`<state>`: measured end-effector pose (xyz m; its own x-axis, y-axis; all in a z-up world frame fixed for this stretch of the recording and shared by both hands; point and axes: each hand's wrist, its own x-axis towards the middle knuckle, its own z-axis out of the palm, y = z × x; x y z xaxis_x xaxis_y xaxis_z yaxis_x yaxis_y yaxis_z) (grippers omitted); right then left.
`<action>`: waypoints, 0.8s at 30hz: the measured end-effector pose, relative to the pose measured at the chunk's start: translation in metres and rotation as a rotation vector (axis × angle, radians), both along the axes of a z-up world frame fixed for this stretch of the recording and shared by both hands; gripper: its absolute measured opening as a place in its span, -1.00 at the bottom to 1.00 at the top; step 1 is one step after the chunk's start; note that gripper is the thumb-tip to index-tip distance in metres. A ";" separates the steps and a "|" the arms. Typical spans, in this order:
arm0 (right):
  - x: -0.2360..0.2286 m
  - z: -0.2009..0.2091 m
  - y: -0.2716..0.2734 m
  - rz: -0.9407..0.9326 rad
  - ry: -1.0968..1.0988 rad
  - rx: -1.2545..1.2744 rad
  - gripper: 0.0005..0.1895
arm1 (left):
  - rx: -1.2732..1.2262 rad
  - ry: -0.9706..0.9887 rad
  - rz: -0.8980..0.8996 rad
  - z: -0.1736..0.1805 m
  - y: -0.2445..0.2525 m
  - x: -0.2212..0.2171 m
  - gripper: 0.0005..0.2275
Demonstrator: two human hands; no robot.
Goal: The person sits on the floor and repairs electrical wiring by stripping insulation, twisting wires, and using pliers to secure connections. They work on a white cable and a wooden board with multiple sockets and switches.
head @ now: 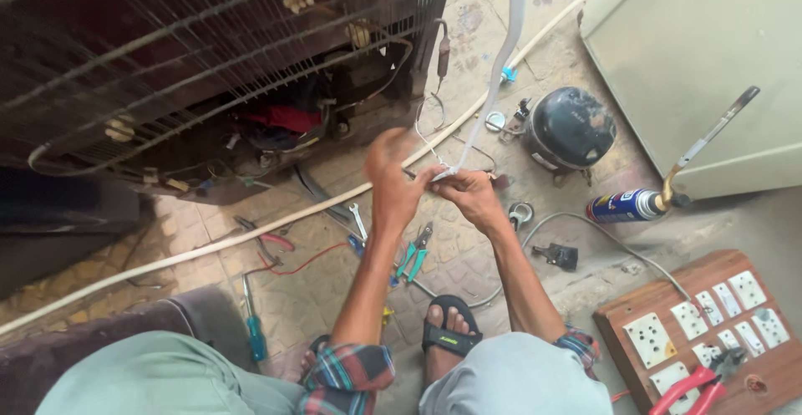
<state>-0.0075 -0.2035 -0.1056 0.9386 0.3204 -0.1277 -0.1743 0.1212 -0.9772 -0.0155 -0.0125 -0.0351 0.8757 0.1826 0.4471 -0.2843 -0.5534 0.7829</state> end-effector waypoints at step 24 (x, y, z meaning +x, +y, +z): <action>0.096 0.074 0.034 0.050 0.439 -0.298 -0.86 | -1.197 0.795 0.051 -0.059 -0.013 0.017 -0.67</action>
<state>0.0882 -0.1691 -0.0315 0.7607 0.2534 -0.5975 -0.5732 -0.1694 -0.8017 0.0016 -0.0250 -0.0938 0.7967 0.1302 -0.5902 0.4410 0.5424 0.7150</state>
